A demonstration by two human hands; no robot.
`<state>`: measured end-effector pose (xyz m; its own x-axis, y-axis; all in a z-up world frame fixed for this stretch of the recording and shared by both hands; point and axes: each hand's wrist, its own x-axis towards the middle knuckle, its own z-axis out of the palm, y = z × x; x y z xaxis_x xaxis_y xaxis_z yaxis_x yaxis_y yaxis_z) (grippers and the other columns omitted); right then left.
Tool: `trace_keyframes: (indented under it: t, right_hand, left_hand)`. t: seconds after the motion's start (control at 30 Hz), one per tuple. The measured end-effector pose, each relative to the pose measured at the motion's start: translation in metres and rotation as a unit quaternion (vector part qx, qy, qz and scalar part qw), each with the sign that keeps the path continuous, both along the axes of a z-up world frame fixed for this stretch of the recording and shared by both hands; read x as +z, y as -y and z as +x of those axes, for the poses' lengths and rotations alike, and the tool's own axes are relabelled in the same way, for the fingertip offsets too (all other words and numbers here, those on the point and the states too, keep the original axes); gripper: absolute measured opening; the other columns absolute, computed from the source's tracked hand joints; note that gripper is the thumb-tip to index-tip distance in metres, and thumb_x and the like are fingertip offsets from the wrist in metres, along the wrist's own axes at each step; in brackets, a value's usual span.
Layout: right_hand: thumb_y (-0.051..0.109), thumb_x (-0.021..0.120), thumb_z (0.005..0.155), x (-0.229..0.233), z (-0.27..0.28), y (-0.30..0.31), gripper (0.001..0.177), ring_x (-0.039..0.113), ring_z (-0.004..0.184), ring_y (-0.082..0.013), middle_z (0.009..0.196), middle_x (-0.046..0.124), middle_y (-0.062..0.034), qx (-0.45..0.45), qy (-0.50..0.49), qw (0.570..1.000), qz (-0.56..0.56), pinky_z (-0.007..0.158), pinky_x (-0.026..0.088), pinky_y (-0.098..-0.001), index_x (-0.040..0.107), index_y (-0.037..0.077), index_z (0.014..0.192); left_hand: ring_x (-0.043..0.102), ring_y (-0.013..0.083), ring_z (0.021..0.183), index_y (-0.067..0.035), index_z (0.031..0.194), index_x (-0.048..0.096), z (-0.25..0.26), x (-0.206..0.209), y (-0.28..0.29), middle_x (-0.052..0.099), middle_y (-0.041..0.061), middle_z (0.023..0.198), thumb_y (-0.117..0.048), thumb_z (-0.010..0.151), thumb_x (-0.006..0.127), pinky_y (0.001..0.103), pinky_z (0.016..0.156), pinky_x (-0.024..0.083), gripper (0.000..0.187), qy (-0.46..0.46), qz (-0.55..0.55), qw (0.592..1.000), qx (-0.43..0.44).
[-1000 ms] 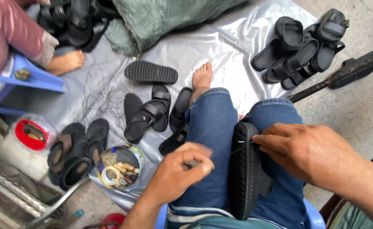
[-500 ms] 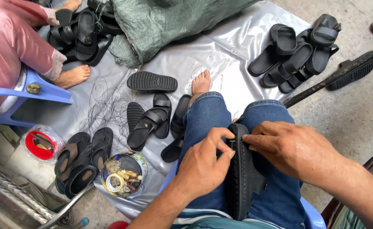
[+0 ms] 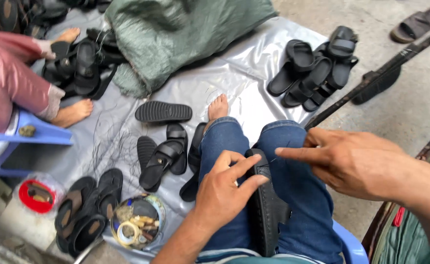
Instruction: The person sits on a blue plastic chair and sews a black sandal held between their legs. They use a needle and thread to stitch the sole to the upper part of the sandal, pulling the thread through repeatedly. Another person is visible nearby, also working with sandals.
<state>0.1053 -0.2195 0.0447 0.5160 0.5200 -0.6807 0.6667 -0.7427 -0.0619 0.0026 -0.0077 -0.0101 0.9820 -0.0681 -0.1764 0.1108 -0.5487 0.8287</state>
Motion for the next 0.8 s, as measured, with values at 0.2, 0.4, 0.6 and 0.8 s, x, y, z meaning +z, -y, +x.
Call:
trace_keyframes:
  t: [0.2, 0.4, 0.6, 0.8]
  right_hand:
    - [0.033, 0.038, 0.087, 0.002, -0.001, -0.003, 0.059, 0.058, 0.065, -0.0168, 0.096, 0.047, 0.0074, 0.023, -0.039, 0.998, 0.051, 0.058, 0.051, -0.0341, 0.020, 0.048, 0.142]
    - [0.050, 0.060, 0.072, -0.013, -0.016, -0.028, 0.066, 0.045, 0.042, -0.0135, 0.049, 0.044, 0.0009, -0.204, -0.115, 0.950, 0.207, 0.046, 0.034, -0.0281, 0.042, 0.042, 0.135]
    - [0.034, 0.053, 0.082, -0.025, -0.036, -0.042, 0.020, 0.059, 0.054, -0.0062, 0.056, 0.067, 0.0013, -0.364, -0.178, 0.866, 0.294, 0.057, 0.046, -0.0217, 0.067, 0.020, 0.078]
    - [0.048, 0.047, 0.084, -0.044, -0.043, -0.032, 0.030, 0.062, 0.073, -0.0221, 0.073, 0.061, 0.0045, -0.125, 0.084, 0.970, 0.192, 0.057, 0.050, -0.0441, 0.066, 0.025, 0.082]
  left_hand:
    - [0.061, 0.0142, 0.065, -0.025, 0.099, 0.068, 0.002, -0.001, 0.016, 0.053, -0.005, 0.087, -0.031, 0.080, 0.063, 0.034, 0.054, 0.050, 0.020, 0.085, 0.014, 0.995, 0.041]
    - [0.061, 0.0090, 0.084, -0.020, 0.083, 0.071, 0.005, -0.019, 0.009, 0.060, -0.002, 0.084, -0.026, 0.077, 0.065, 0.022, 0.080, 0.045, 0.011, -0.012, -0.115, 0.987, 0.108]
    - [0.060, 0.0095, 0.082, -0.016, 0.086, 0.070, -0.001, -0.018, 0.004, 0.059, -0.002, 0.084, -0.019, 0.081, 0.062, 0.022, 0.079, 0.046, 0.010, 0.007, -0.144, 0.983, 0.115]
    - [0.062, 0.0224, 0.082, -0.015, 0.092, 0.063, -0.024, -0.018, 0.016, 0.053, 0.006, 0.095, -0.018, 0.083, 0.061, 0.038, 0.059, 0.052, 0.010, 0.216, 0.011, 0.976, 0.029]
